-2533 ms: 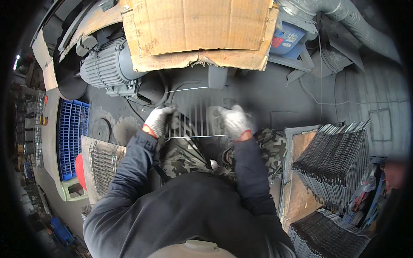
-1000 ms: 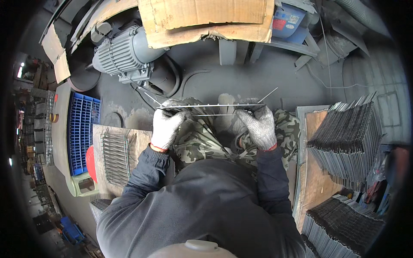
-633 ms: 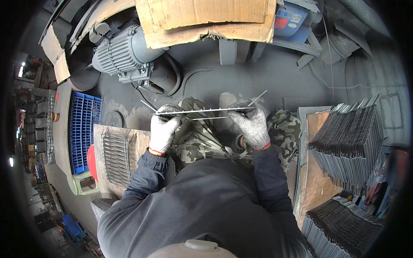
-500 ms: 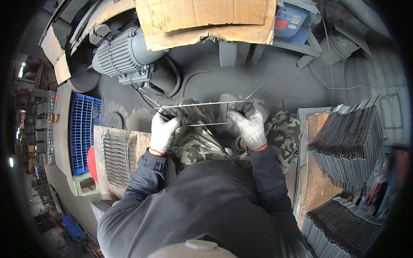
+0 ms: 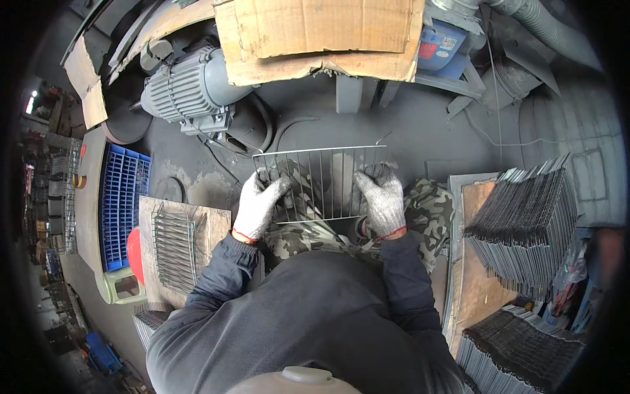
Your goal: Inspecting metal grates and sorting them on a workbench.
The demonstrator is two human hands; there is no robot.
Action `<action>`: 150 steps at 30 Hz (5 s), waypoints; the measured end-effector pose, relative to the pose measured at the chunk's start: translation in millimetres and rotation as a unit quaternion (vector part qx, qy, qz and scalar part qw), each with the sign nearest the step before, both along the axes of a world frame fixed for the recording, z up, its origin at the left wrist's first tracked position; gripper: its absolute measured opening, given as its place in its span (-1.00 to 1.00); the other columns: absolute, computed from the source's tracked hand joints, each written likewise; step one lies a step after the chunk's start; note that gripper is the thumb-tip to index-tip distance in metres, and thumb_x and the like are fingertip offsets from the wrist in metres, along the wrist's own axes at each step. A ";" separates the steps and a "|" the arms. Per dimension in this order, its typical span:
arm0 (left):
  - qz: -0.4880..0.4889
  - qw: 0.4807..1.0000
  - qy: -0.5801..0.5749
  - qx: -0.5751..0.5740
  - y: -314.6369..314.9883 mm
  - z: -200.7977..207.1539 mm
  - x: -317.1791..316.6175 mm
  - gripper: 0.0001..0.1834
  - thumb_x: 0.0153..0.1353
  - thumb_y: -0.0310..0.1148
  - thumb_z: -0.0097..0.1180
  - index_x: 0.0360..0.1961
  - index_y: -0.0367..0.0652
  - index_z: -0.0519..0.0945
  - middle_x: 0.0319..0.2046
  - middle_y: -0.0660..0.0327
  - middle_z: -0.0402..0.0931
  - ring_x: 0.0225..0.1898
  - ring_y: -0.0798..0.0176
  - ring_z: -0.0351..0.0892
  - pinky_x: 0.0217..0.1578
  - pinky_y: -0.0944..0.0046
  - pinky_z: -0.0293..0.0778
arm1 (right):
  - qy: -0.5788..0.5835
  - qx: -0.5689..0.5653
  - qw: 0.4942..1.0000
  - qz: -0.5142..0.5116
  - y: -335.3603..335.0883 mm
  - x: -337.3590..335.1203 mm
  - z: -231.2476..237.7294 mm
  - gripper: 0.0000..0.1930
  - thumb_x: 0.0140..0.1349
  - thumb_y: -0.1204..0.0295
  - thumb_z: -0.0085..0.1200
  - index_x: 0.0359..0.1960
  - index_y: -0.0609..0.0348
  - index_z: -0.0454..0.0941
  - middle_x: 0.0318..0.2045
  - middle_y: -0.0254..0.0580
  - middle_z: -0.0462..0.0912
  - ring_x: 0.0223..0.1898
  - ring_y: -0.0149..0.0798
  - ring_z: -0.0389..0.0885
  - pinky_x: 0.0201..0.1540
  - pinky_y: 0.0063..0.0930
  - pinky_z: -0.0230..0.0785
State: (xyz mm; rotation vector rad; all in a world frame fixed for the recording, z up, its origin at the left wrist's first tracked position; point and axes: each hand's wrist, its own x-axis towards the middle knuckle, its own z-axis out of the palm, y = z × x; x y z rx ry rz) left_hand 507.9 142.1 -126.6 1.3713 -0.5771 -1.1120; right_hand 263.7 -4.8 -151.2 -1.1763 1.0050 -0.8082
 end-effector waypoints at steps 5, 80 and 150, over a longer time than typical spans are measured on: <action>0.027 0.999 0.030 -0.025 4.1 -4.9 -2.0 -0.78 0.52 -0.43 0.34 0.09 -0.29 0.66 -0.16 0.20 0.76 -0.24 0.34 0.77 -0.20 0.32 0.68 | -0.014 -0.012 1.000 0.002 1.4 4.0 -2.9 -0.88 0.46 0.50 0.38 -0.04 0.22 0.76 -0.20 -0.33 0.82 -0.22 -0.46 0.70 -0.07 -0.47 0.57; -0.072 0.996 0.037 0.022 -131.2 -75.7 -14.2 -0.61 0.49 -0.19 0.41 0.04 -0.27 0.56 -0.40 0.25 0.63 -0.50 0.42 0.56 -0.48 0.33 0.54 | 0.004 0.054 0.993 -0.107 -91.2 -40.4 -41.1 -0.71 0.45 0.43 0.37 0.12 0.29 0.71 -0.13 -0.24 0.83 -0.27 -0.38 0.76 -0.19 -0.43 0.63; 0.016 0.992 -0.073 -0.105 -51.2 -43.6 -10.9 -0.73 0.38 -0.62 0.40 0.07 -0.32 0.71 -0.11 0.19 0.78 -0.08 0.34 0.75 0.03 0.27 0.69 | -0.047 -0.002 0.999 0.015 -38.6 -46.3 -6.6 -0.74 0.37 0.67 0.43 0.07 0.27 0.77 0.01 -0.17 0.86 0.06 -0.32 0.79 0.22 -0.38 0.67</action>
